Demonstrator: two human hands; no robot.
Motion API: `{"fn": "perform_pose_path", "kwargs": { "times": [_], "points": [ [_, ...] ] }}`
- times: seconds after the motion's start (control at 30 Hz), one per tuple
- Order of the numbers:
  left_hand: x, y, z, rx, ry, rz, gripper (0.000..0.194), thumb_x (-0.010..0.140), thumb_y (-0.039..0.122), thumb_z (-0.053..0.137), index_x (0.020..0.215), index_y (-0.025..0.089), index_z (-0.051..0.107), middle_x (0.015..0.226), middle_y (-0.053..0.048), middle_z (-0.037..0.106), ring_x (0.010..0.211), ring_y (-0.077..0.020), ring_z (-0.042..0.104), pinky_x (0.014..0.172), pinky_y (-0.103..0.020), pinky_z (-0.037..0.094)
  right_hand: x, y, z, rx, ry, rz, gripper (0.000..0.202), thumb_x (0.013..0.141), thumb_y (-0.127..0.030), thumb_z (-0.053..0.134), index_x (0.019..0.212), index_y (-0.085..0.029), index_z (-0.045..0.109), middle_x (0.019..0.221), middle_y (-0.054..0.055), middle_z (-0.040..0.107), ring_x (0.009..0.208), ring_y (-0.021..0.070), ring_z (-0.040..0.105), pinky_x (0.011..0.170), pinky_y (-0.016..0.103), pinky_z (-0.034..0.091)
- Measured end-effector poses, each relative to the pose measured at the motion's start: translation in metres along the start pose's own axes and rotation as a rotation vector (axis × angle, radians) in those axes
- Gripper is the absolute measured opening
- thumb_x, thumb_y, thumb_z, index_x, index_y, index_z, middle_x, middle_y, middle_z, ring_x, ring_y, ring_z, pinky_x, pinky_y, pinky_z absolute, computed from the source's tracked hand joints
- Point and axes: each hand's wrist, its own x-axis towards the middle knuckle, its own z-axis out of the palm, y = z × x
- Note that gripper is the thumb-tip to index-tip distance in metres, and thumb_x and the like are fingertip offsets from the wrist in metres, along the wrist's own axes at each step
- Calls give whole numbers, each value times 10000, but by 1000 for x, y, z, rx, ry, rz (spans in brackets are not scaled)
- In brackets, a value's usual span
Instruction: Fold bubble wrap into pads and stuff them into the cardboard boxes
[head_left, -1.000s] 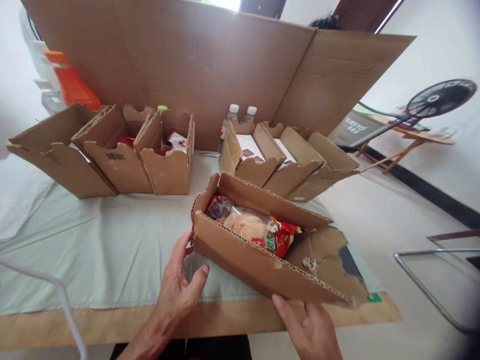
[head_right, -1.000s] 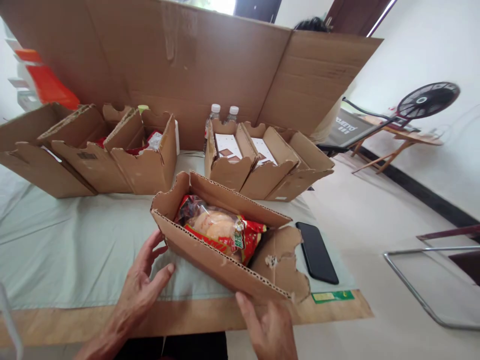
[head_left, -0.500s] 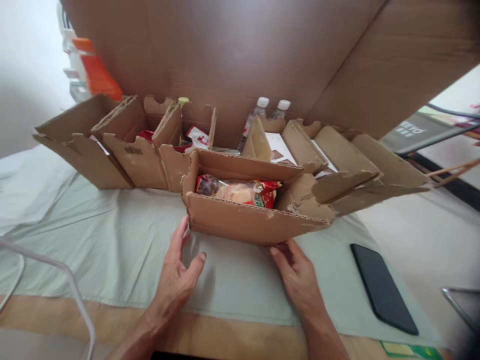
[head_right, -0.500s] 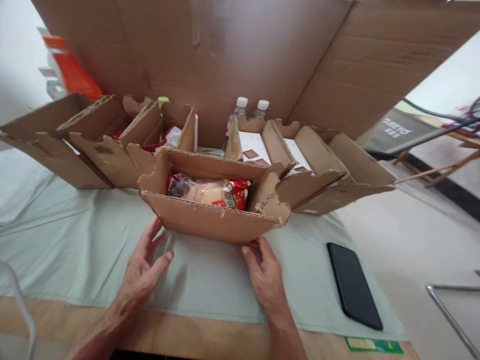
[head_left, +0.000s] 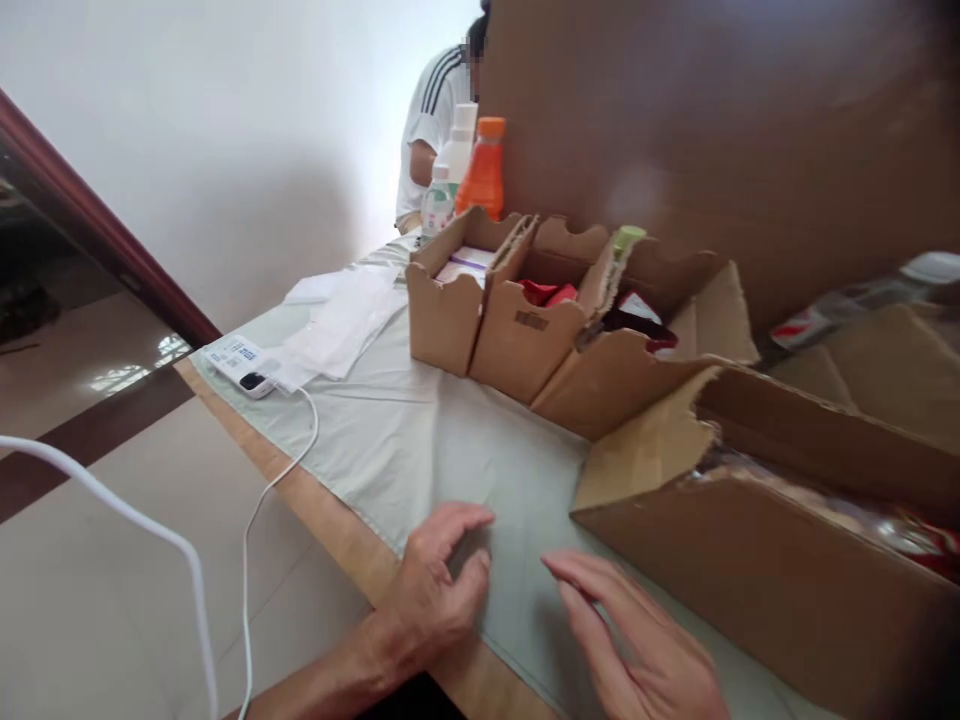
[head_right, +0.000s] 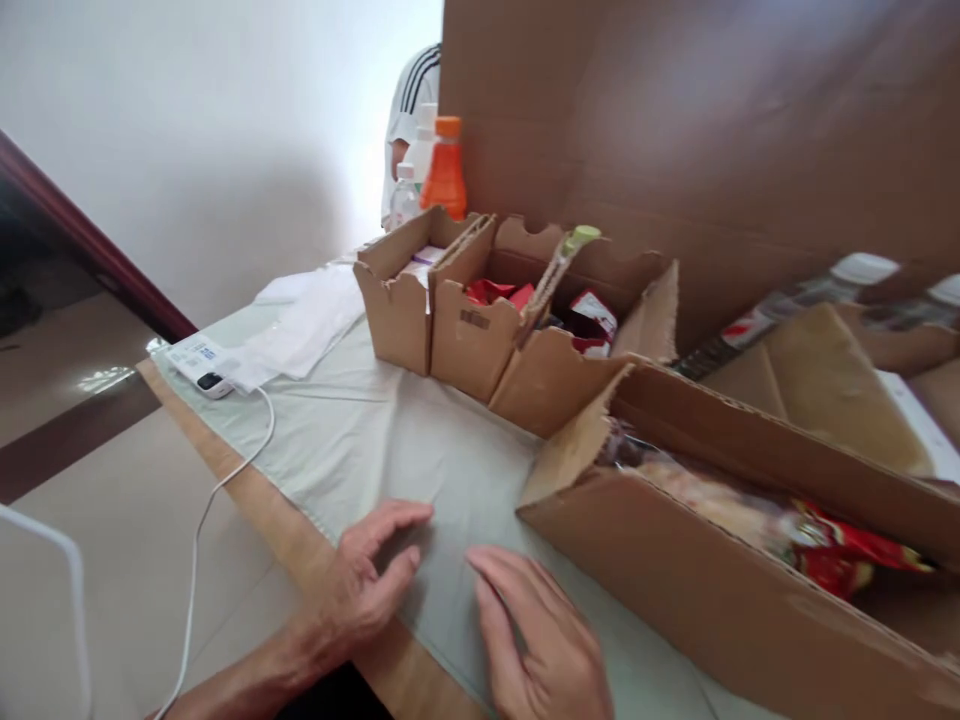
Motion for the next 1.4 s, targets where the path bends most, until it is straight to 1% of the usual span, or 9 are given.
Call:
{"fn": "perform_pose_path", "kwargs": {
  "times": [0.13,0.33,0.47,0.63,0.8,0.97,1.13,1.27,1.4],
  "points": [
    [-4,-11,3,-74,-36,139,374,785,61,558,1093,210,710,1038,-93,748,987,-245,696,880,-391,580,117,-29,63,93,-164,-233,270,984,-179,521,1065,-272,760,1000,42,807,914,221,765,851,342,606],
    [-1,-52,21,-117,23,293,336,790,150,578,1087,200,726,984,-116,761,934,-265,722,798,-380,597,251,-67,198,-37,-416,-216,275,978,-165,556,1172,-244,734,1236,68,759,1176,251,682,1018,383,511],
    [-1,-84,40,-54,-18,329,346,813,153,598,1128,193,737,918,-99,744,907,-261,720,784,-355,589,289,-83,265,-76,-482,-224,325,897,-172,673,1218,-199,709,1296,121,719,1224,297,633,1030,413,490],
    [0,-81,56,-140,40,123,286,818,151,637,1076,192,754,971,-120,736,957,-287,703,809,-375,568,302,-74,294,-55,-486,-160,249,971,-163,520,952,-195,766,1133,122,767,1123,298,669,981,428,504],
    [3,-49,45,-400,328,70,158,748,162,626,820,220,755,838,-86,720,798,-227,682,706,-339,541,311,-69,276,139,-379,-103,266,1006,-211,516,1068,-229,774,1249,46,759,1166,201,688,1036,339,515],
    [4,-31,10,-765,267,-179,437,822,258,696,1258,235,712,1317,-134,685,1203,-301,647,1024,-433,516,280,-78,203,318,-230,-117,265,1016,-261,536,1120,-209,774,1262,48,761,1178,186,697,1041,313,530],
    [15,-19,-26,-1367,347,-428,532,859,567,700,1259,217,692,1285,-141,719,1238,-321,652,1090,-491,479,176,-64,95,458,-215,-169,193,985,-209,611,1017,-254,796,1180,24,790,1122,169,726,999,298,553],
    [20,-7,-48,-1442,340,-602,674,848,710,602,1185,137,712,1157,-173,761,1279,-386,628,1076,-537,490,80,-43,31,402,-248,-122,244,970,-129,628,1059,-290,789,1156,10,795,1061,142,741,939,268,579],
    [17,-4,-46,-1177,328,-708,504,744,367,784,1187,139,708,1019,-102,791,1062,-298,725,954,-409,570,1,-32,-4,391,-258,-86,278,974,-90,606,1095,-285,762,1156,15,789,1115,148,720,992,297,569]
  ]
}}
